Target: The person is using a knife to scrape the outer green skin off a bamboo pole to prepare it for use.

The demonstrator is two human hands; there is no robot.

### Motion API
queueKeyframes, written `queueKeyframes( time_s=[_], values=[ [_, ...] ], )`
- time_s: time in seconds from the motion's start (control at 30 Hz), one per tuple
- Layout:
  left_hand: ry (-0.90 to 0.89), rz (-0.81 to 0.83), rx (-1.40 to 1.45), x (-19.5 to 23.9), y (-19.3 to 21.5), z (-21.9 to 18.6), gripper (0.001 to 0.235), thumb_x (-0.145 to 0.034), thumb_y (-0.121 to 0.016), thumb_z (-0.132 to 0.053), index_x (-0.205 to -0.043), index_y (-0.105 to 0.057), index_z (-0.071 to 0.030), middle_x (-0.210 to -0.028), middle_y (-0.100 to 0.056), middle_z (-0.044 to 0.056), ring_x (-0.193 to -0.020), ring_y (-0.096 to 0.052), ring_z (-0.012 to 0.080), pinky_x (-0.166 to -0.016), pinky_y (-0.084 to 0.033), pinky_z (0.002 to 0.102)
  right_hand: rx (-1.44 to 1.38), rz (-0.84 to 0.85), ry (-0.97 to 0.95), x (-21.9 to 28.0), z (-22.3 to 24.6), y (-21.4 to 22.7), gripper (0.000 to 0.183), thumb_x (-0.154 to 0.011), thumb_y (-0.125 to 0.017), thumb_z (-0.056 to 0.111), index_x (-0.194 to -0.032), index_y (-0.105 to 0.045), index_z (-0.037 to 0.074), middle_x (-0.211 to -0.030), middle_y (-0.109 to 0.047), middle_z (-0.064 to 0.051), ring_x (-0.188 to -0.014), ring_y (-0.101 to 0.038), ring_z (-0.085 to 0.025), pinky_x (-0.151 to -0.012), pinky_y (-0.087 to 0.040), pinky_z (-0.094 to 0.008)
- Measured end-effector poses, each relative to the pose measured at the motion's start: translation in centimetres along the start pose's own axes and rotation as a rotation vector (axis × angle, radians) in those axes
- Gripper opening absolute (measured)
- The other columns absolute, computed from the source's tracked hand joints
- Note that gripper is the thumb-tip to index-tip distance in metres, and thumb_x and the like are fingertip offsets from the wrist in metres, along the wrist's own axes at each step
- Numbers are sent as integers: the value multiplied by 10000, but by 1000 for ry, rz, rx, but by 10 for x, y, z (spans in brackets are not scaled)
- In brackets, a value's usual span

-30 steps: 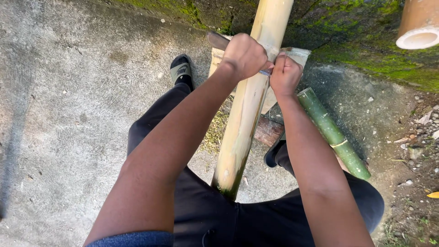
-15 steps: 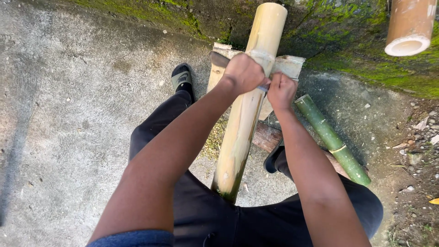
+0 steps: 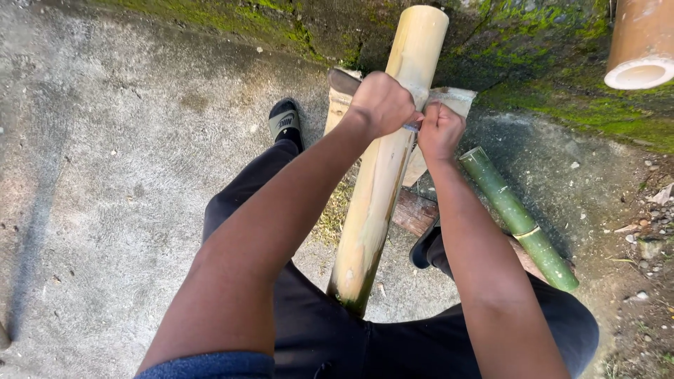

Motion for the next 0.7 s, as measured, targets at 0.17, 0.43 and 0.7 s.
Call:
queueKeyframes(
  time_s=[0.17, 0.43, 0.7],
  values=[
    [27, -35, 48, -8, 4, 5, 546, -991, -490, -597, -697, -735, -207, -705, -718, -50, -650, -694, 144, -551, -499, 340, 8, 5, 23, -10, -31, -12, 341, -981, -583, 83, -656, -607, -16, -525, -515, -114, -443, -501, -181, -478, -413, -375],
    [29, 2, 62, 10, 2, -8, 550, -1011, -480, -575, -730, -735, -178, -717, -728, -33, -654, -705, 142, -572, -516, 352, 30, 53, -34, 11, -36, -9, 411, -1019, -566, 81, -614, -625, 41, -511, -569, -52, -412, -490, -141, -420, -377, -354],
    [15, -31, 65, -5, -2, -5, 537, -996, -491, -581, -740, -732, -176, -715, -718, -40, -637, -697, 126, -556, -511, 341, -11, 20, -83, 1, -39, -11, 424, -1028, -539, 99, -617, -629, 47, -544, -620, -44, -431, -542, -127, -417, -402, -334]
  ],
)
Point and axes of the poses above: each hand's wrist, its own x-axis away from the middle knuckle, its own y-axis out of the back of the hand, z = x × y, the point moved 1 cm from there along -x, towards the middle knuckle
